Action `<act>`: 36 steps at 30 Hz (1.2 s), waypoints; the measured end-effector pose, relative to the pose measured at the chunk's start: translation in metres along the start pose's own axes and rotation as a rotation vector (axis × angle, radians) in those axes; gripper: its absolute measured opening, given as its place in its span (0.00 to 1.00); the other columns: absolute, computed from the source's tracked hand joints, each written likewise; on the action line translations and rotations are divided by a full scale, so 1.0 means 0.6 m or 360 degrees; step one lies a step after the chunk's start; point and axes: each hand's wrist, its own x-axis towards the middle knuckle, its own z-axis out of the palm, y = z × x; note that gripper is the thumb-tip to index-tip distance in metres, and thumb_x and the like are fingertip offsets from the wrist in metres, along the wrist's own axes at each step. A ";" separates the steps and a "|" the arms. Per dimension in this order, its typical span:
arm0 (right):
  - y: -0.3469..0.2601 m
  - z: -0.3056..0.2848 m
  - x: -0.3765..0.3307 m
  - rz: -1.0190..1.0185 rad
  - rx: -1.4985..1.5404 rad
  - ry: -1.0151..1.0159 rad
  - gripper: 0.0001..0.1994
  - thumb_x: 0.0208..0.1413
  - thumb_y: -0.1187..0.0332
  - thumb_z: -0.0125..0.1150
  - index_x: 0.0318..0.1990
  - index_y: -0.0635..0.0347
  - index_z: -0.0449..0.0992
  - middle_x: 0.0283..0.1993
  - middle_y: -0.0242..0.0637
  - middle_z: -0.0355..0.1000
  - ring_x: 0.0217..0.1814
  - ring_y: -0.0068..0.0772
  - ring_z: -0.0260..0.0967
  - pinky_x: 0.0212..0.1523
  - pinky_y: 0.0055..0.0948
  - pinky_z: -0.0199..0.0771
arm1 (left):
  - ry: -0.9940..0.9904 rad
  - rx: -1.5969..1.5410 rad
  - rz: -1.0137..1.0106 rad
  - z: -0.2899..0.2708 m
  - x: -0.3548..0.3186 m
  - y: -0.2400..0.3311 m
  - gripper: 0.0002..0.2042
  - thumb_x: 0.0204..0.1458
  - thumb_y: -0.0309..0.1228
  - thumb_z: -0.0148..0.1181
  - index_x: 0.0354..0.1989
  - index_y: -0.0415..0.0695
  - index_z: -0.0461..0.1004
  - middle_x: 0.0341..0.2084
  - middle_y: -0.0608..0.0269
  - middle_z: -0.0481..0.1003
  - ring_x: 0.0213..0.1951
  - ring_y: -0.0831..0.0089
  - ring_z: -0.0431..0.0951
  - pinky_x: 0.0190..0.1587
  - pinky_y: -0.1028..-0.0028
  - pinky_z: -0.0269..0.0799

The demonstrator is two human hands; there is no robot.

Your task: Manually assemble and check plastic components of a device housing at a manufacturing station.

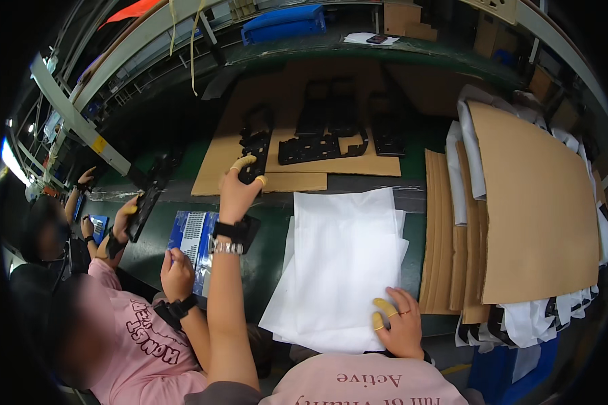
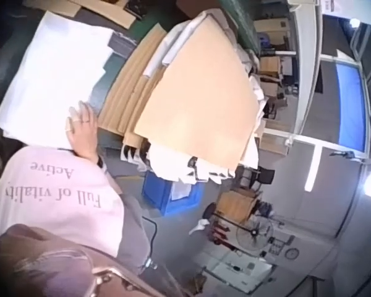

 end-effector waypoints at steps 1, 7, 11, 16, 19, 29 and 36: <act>0.002 -0.001 -0.001 -0.0010 0.0010 -0.0010 0.12 0.46 0.66 0.61 0.40 0.54 0.77 0.54 0.39 0.65 0.57 0.46 0.60 0.57 0.45 0.60 | 0.0038 0.0153 -0.0027 0.019 0.029 -0.021 0.23 0.36 0.33 0.66 0.47 0.48 0.74 0.38 0.48 0.72 0.45 0.55 0.69 0.50 0.65 0.66; -0.008 -0.006 -0.003 -0.0064 0.0085 -0.0100 0.12 0.49 0.63 0.60 0.39 0.58 0.78 0.57 0.39 0.63 0.60 0.43 0.58 0.59 0.43 0.59 | 0.0295 0.0868 0.0005 0.058 0.104 -0.126 0.18 0.41 0.36 0.63 0.43 0.45 0.76 0.40 0.49 0.76 0.47 0.54 0.72 0.53 0.61 0.64; 0.004 -0.010 -0.006 0.0015 0.0098 -0.0151 0.12 0.51 0.62 0.59 0.38 0.59 0.78 0.57 0.38 0.63 0.61 0.42 0.57 0.60 0.42 0.58 | -0.0426 0.0012 0.0122 0.080 0.034 -0.038 0.20 0.60 0.39 0.45 0.56 0.39 0.63 0.33 0.64 0.72 0.34 0.76 0.70 0.34 0.77 0.66; 0.017 -0.011 -0.014 -0.0025 0.0114 -0.0079 0.12 0.47 0.63 0.62 0.40 0.50 0.78 0.45 0.33 0.68 0.52 0.37 0.62 0.55 0.37 0.62 | -0.0791 0.0158 -0.0263 0.011 -0.140 0.105 0.33 0.54 0.54 0.50 0.44 0.26 0.65 0.26 0.46 0.73 0.30 0.60 0.74 0.34 0.68 0.68; 0.016 -0.010 -0.015 -0.0123 0.0269 -0.0028 0.12 0.46 0.64 0.63 0.40 0.53 0.78 0.40 0.33 0.67 0.46 0.37 0.64 0.51 0.35 0.64 | -0.0754 0.0425 -0.0207 0.003 -0.225 0.096 0.31 0.45 0.51 0.63 0.37 0.29 0.67 0.28 0.46 0.72 0.30 0.57 0.74 0.34 0.66 0.69; 0.018 0.001 -0.021 0.0205 0.0684 -0.0036 0.12 0.47 0.69 0.62 0.41 0.57 0.77 0.41 0.36 0.68 0.45 0.39 0.65 0.48 0.35 0.66 | -0.0810 -0.0748 -0.0449 -0.010 -0.282 0.066 0.30 0.43 0.35 0.68 0.50 0.27 0.64 0.45 0.47 0.72 0.45 0.67 0.73 0.47 0.72 0.70; 0.017 -0.056 -0.012 -0.0012 0.0850 0.0011 0.31 0.43 0.65 0.70 0.57 0.55 0.65 0.61 0.44 0.51 0.58 0.42 0.60 0.58 0.35 0.63 | -0.0894 -0.0534 0.0204 -0.086 -0.363 0.127 0.23 0.47 0.32 0.65 0.50 0.35 0.68 0.42 0.58 0.75 0.42 0.69 0.75 0.44 0.70 0.71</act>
